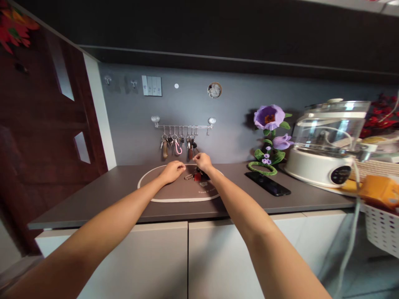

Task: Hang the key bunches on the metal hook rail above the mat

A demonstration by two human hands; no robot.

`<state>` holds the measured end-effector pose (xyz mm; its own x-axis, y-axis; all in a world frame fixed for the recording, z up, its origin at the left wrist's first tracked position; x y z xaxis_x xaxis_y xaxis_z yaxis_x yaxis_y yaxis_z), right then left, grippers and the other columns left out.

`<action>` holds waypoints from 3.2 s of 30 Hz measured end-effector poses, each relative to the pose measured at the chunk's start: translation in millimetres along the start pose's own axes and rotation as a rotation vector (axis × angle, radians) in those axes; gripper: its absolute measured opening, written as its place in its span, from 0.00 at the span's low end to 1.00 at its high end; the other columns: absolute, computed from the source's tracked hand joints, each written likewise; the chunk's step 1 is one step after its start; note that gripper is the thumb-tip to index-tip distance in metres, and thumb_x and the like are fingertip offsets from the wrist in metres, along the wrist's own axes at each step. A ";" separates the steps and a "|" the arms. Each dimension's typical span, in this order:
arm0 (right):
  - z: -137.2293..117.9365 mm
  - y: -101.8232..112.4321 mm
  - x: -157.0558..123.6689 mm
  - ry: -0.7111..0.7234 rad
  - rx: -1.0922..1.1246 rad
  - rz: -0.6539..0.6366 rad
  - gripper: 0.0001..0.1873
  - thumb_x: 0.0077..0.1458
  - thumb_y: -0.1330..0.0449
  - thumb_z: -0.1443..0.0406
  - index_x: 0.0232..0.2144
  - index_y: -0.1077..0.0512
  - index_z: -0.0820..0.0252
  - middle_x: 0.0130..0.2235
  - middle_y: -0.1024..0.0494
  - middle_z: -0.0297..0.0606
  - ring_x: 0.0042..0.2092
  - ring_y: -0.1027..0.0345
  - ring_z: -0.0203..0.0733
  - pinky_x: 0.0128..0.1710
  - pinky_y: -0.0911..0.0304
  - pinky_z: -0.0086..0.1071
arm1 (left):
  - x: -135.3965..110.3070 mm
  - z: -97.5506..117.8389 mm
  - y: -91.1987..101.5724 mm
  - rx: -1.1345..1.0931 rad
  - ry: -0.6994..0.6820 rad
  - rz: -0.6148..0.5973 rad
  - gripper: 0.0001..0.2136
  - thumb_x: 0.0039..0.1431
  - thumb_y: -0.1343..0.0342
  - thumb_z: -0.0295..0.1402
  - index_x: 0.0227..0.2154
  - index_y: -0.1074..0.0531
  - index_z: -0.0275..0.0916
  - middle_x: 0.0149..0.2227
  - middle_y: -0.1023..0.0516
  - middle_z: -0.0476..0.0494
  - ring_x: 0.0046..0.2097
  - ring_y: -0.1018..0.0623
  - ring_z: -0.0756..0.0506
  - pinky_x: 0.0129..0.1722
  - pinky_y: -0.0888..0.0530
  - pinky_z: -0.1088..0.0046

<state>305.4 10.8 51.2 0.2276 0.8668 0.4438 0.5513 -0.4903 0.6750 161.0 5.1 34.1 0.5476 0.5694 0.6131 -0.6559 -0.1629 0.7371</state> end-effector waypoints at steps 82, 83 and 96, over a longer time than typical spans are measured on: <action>-48.8 -11.7 -27.6 0.082 1.047 -0.207 0.17 0.36 0.35 0.56 0.25 0.32 0.63 0.21 0.35 0.27 0.24 0.46 0.26 0.25 0.48 0.24 | 4.5 -3.4 34.9 -0.639 0.161 0.363 0.09 0.54 0.53 0.36 0.24 0.35 0.36 0.20 0.35 0.52 0.24 0.33 0.52 0.26 0.34 0.77; -48.7 -13.4 -27.4 0.084 1.048 -0.218 0.18 0.35 0.35 0.56 0.25 0.31 0.63 0.22 0.34 0.28 0.24 0.46 0.26 0.25 0.48 0.24 | 4.3 -4.5 35.5 -0.643 0.170 0.374 0.09 0.54 0.53 0.36 0.25 0.35 0.36 0.21 0.35 0.51 0.24 0.33 0.52 0.27 0.34 0.77; -41.2 -17.2 -23.1 0.058 1.096 -0.124 0.17 0.32 0.34 0.58 0.24 0.30 0.63 0.26 0.30 0.32 0.29 0.40 0.30 0.33 0.42 0.27 | 3.6 -7.6 32.8 -0.443 0.119 0.398 0.12 0.57 0.56 0.38 0.31 0.32 0.35 0.24 0.30 0.48 0.27 0.30 0.50 0.29 0.33 0.75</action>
<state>257.6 -4.6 53.7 0.0993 0.8847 0.4555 0.9868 -0.0287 -0.1592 137.5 7.9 58.4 0.1711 0.6238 0.7626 -0.9663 -0.0449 0.2535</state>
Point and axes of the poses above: each hand's wrist, its own x-axis towards the middle knuckle, its own y-axis out of the back of the hand, z = x × y, the point moved 8 cm from there along x, towards the middle knuckle
